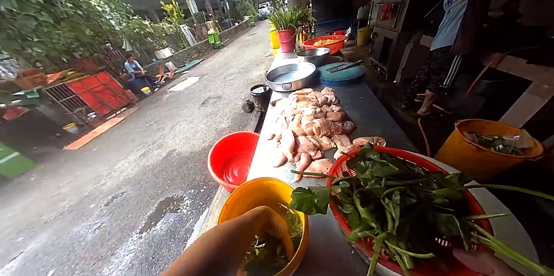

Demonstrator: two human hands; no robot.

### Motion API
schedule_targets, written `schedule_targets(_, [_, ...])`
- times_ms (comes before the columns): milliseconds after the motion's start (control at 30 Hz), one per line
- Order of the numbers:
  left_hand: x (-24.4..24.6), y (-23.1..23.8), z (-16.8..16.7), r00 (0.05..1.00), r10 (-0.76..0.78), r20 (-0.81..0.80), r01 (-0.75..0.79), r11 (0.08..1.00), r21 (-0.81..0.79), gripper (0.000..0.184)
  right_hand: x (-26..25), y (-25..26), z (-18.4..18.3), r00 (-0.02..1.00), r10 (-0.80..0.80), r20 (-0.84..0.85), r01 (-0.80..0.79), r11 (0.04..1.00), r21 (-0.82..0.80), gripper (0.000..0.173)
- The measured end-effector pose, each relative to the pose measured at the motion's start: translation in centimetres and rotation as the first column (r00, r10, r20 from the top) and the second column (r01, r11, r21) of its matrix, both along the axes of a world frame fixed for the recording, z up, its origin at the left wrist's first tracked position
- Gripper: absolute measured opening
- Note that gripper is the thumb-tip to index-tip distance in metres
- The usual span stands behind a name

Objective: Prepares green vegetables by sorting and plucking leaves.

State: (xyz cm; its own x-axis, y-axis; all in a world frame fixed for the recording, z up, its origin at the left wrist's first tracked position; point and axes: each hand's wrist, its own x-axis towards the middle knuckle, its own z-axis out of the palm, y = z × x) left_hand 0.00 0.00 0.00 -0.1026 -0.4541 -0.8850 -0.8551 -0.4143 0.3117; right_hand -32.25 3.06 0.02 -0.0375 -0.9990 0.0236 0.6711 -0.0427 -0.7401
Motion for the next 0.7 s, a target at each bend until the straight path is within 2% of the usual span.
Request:
schedule_targets(67, [1.9,-0.5,-1.5,0.962,-0.020,-0.271,0.036,0.998,0.052,0.025,0.0,0.1,0.0,1.000,-0.025,-0.013,0.026,0.999,0.041,0.030])
schedule_targets(100, [3.0,-0.9,-2.8,0.920,-0.010,-0.393,0.046,0.996,0.083,0.020,0.0,0.1,-0.1,1.000,-0.026,-0.012,0.026,0.998,0.054,0.030])
schedule_targets(200, [3.8,-0.1,-2.2,0.856,0.026,-0.516,-0.018,1.000,0.020,0.025,-0.2,0.1,-0.3,1.000,-0.024,-0.012,0.024,0.998,0.061,0.030])
schedule_targets(267, [3.6,0.4,0.2,0.896,0.020,-0.443,-0.077,0.991,-0.111,0.035,-0.1,0.0,-0.2,1.000,-0.026,-0.014,0.027,0.998,0.063,0.030])
schedule_targets(300, [3.4,0.4,1.5,0.941,-0.015,-0.337,-0.060,0.976,-0.211,0.033,0.0,0.0,-0.2,0.999,-0.030,-0.015,0.030,0.998,0.059,0.031])
schedule_targets(367, [3.0,0.4,3.3,0.995,-0.101,-0.019,0.084,0.908,-0.411,0.026,0.0,-0.2,-0.3,1.000,-0.028,-0.009,0.028,0.999,0.039,0.031])
schedule_targets(433, [3.1,0.6,4.0,0.972,-0.147,0.182,0.216,0.862,-0.458,0.032,0.0,-0.4,-0.5,1.000,-0.012,-0.004,0.012,1.000,0.016,0.030])
schedule_targets(500, [3.6,0.9,4.3,0.941,-0.235,0.245,0.314,0.875,-0.367,0.047,-0.1,-0.5,-0.6,1.000,0.004,0.010,-0.004,1.000,0.003,0.029])
schedule_targets(567, [3.7,0.8,5.5,0.936,-0.248,0.248,0.315,0.906,-0.283,0.054,-0.2,-0.4,-0.7,1.000,0.000,0.020,0.000,1.000,-0.002,0.029])
schedule_targets(633, [3.9,-0.1,6.3,0.965,-0.159,0.207,0.228,0.901,-0.369,0.046,-0.6,-0.3,-0.8,1.000,-0.012,0.025,0.012,1.000,0.010,0.029])
schedule_targets(700, [4.6,-1.9,4.4,0.963,-0.146,0.225,0.236,0.860,-0.453,0.043,-0.7,-0.1,-1.0,1.000,-0.022,0.019,0.022,1.000,0.021,0.028])
